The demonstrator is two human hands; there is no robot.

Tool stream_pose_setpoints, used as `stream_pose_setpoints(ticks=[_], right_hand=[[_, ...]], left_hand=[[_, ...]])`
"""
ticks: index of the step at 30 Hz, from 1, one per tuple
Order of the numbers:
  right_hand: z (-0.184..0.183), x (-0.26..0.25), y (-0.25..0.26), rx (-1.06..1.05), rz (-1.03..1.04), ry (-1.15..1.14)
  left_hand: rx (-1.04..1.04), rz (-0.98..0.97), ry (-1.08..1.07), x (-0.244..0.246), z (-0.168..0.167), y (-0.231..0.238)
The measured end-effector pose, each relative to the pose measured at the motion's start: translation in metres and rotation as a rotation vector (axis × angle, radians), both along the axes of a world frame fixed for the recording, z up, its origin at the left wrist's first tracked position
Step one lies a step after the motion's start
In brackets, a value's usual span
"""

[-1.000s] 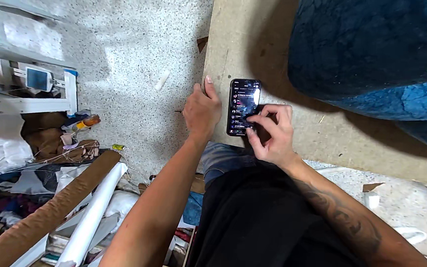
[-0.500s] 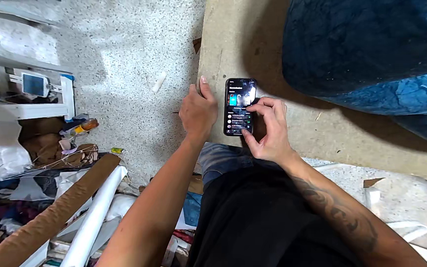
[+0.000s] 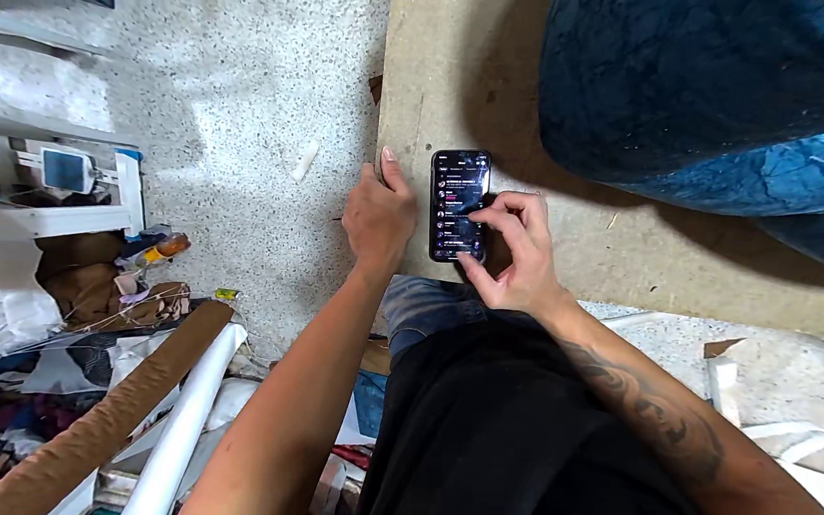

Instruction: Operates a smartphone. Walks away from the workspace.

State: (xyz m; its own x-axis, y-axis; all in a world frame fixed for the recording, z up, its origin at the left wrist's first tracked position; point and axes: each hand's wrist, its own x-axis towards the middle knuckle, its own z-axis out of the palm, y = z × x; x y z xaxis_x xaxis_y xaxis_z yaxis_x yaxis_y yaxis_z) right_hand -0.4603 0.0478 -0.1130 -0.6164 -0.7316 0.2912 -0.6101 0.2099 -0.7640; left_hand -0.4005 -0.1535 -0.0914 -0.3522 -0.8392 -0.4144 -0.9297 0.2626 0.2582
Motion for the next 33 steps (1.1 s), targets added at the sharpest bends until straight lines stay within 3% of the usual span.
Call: stream_pose_setpoints(ticks=[7, 11, 14, 23, 33], right_hand=[[0.0, -0.003, -0.004, 0.014, -0.057, -0.047], [-0.002, 0.004, -0.004, 0.103, -0.015, 0.151], [-0.005, 0.01, -0.003, -0.003, -0.121, 0.238], [-0.004, 0.005, -0.006, 0.024, -0.176, 0.154], [0.001, 0.007, -0.02, 0.285, -0.086, 0.273]], left_hand=[[0.007, -0.004, 0.001, 0.0, 0.0, 0.0], [0.003, -0.001, 0.002, 0.0, -0.002, -0.001], [0.009, -0.008, -0.002, 0.0, -0.001, -0.001], [0.013, -0.002, -0.006, 0.0, 0.0, -0.001], [0.016, 0.01, -0.005, -0.001, -0.001, -0.001]])
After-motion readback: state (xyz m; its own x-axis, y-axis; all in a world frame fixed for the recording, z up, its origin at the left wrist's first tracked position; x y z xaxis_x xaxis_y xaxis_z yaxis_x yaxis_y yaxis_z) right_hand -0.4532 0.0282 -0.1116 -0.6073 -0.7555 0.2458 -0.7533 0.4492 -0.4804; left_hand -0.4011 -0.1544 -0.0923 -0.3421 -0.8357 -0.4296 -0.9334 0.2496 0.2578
